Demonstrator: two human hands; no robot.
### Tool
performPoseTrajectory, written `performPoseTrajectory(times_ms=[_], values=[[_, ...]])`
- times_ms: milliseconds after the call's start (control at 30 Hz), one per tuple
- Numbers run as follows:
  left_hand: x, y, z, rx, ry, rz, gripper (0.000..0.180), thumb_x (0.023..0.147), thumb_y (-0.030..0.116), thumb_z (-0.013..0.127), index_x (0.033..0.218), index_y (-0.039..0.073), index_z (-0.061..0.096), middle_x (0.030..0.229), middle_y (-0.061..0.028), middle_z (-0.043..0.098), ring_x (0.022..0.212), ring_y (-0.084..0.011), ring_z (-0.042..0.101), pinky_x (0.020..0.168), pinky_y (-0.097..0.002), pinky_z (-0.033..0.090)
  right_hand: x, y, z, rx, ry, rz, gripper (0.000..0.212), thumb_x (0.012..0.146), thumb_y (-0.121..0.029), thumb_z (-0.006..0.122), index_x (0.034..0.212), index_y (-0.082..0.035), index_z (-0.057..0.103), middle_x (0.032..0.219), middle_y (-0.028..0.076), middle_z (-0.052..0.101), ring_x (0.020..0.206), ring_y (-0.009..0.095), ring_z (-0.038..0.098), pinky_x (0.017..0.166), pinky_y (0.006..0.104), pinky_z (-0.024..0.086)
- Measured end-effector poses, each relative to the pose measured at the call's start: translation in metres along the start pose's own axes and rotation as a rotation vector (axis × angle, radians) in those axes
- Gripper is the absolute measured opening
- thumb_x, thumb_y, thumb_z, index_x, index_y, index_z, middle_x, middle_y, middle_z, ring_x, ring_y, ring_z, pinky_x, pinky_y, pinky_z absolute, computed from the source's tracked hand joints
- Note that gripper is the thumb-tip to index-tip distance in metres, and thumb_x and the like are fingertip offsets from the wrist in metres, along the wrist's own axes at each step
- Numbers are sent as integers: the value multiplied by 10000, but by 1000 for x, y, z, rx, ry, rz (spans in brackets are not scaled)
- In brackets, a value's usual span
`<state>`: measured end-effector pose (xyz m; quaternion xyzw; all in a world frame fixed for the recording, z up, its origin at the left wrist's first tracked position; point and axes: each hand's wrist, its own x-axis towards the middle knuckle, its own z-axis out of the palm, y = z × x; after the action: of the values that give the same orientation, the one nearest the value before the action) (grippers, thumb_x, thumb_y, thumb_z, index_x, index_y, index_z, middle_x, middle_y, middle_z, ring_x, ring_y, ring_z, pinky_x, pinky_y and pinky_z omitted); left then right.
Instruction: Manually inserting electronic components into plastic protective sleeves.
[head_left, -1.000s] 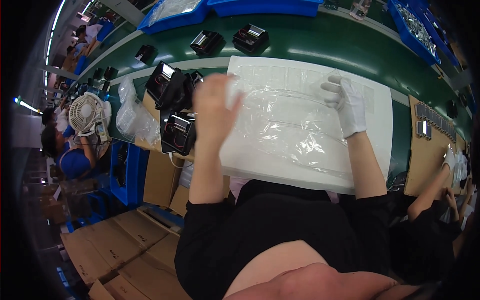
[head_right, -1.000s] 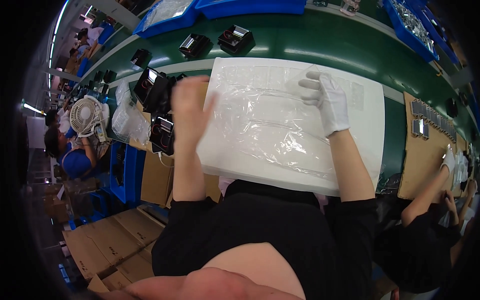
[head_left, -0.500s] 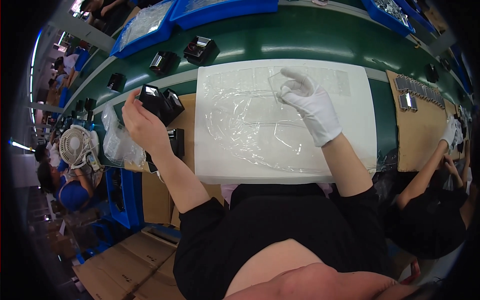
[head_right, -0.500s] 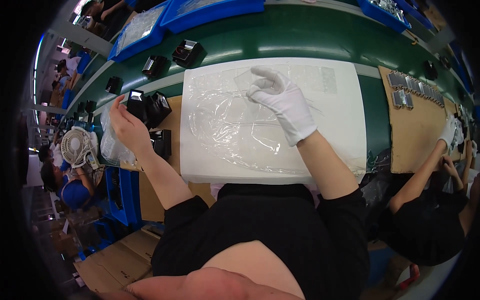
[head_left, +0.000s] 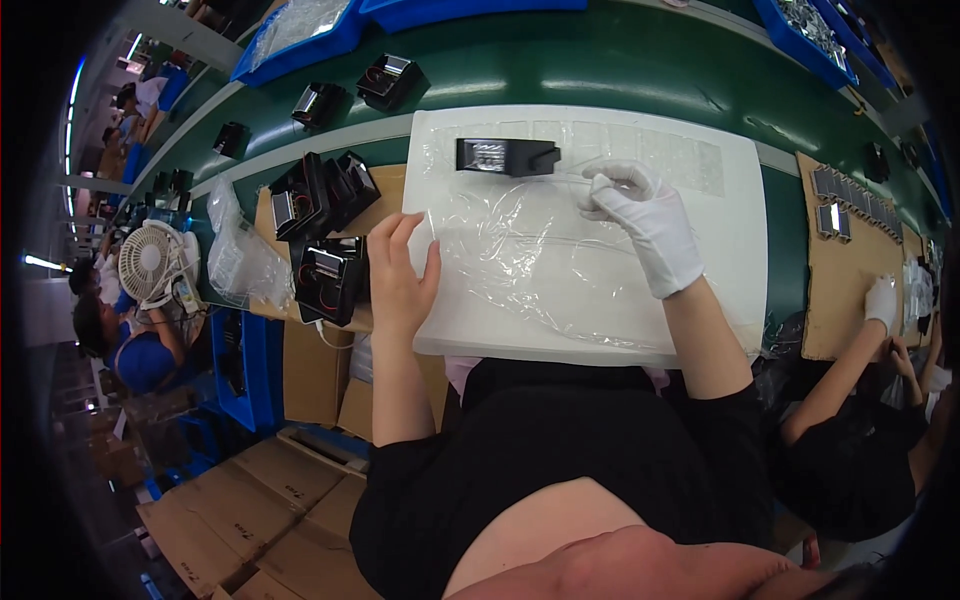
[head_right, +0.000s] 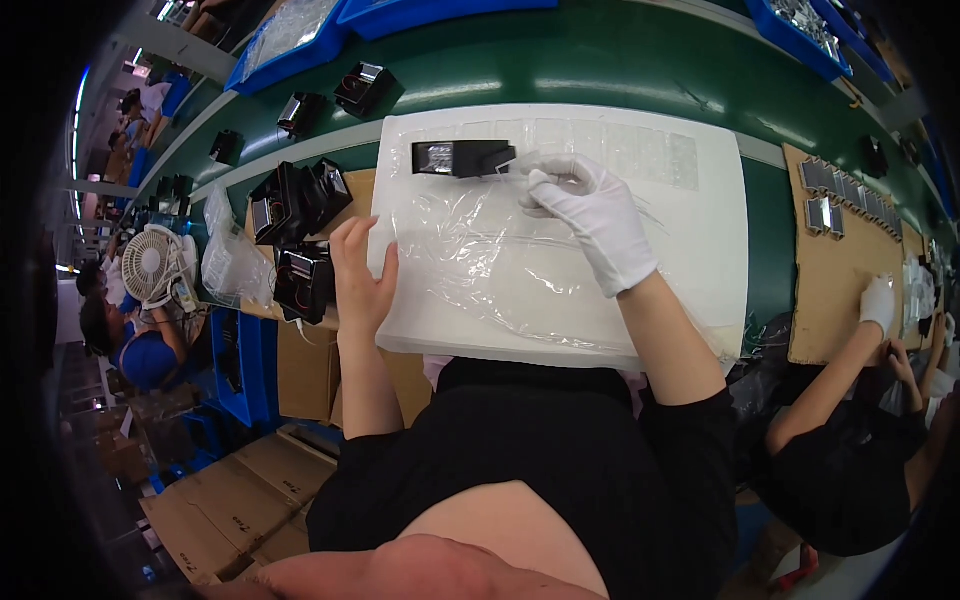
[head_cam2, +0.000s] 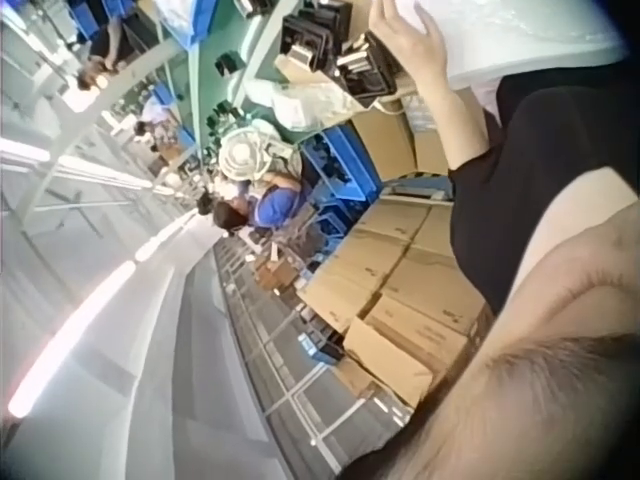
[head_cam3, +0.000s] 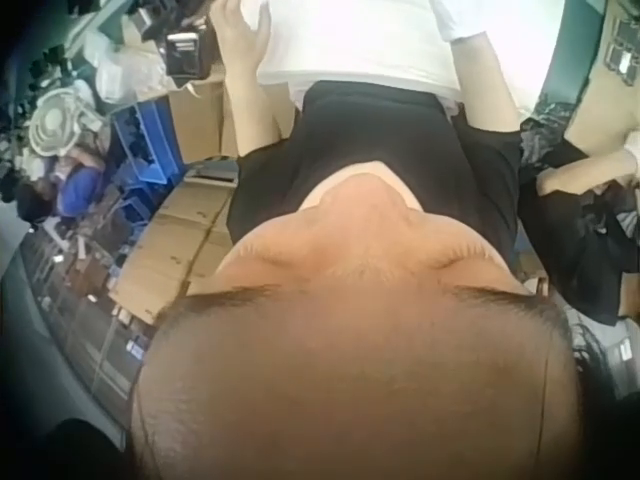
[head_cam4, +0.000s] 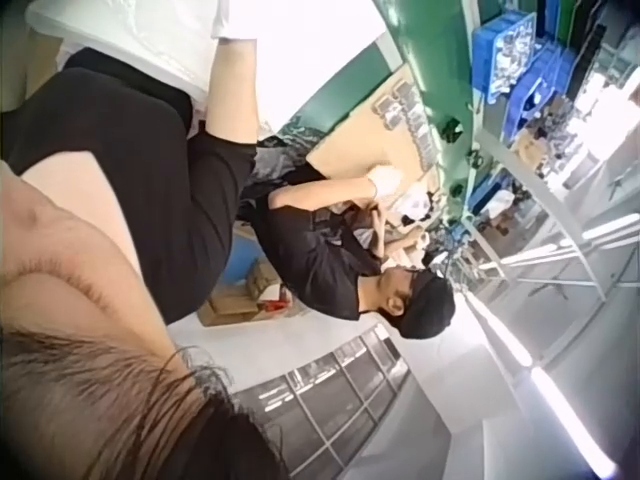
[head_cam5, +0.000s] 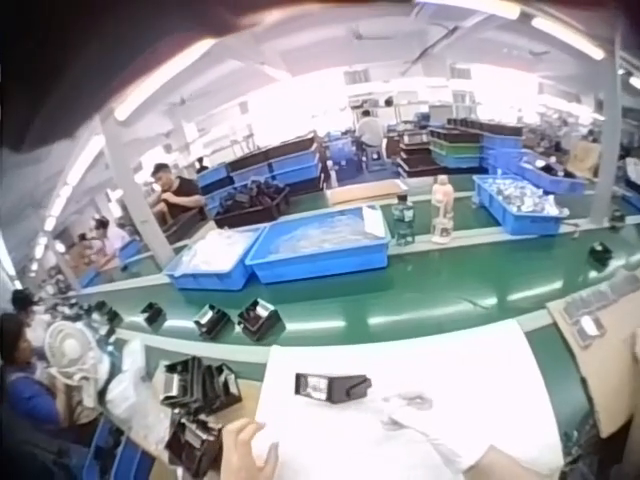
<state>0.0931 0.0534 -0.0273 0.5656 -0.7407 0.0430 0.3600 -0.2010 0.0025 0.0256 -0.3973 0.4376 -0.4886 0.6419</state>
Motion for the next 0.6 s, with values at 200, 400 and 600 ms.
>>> performPoseTrajectory(times_ms=[200, 400, 600], values=[[54, 36, 15, -286, -182, 56, 799, 738, 133, 844, 1439, 111, 463, 1440, -134, 449, 1310, -333, 460, 1102, -407, 403, 10, 11, -5, -18, 25, -12, 201, 979, -124, 668, 1140, -4, 677, 1028, 93, 694, 821, 138, 686, 806, 245, 565], [60, 27, 47, -160, -531, 59, 943, 698, 221, 875, 1508, 146, 400, 1503, -140, 406, 1392, -360, 400, 1159, -432, 349, 6, 13, -16, -17, 87, 0, 214, 979, -148, 676, 1139, -6, 680, 1045, 86, 697, 804, 128, 675, 796, 239, 549], [81, 22, 47, -290, -634, 123, 982, 660, 281, 891, 1514, 203, 413, 1490, -135, 425, 1413, -367, 382, 1170, -453, 334, 7, 15, -28, -36, 137, -14, 218, 977, -155, 680, 1139, -10, 683, 1007, 82, 702, 797, 129, 672, 791, 237, 546]])
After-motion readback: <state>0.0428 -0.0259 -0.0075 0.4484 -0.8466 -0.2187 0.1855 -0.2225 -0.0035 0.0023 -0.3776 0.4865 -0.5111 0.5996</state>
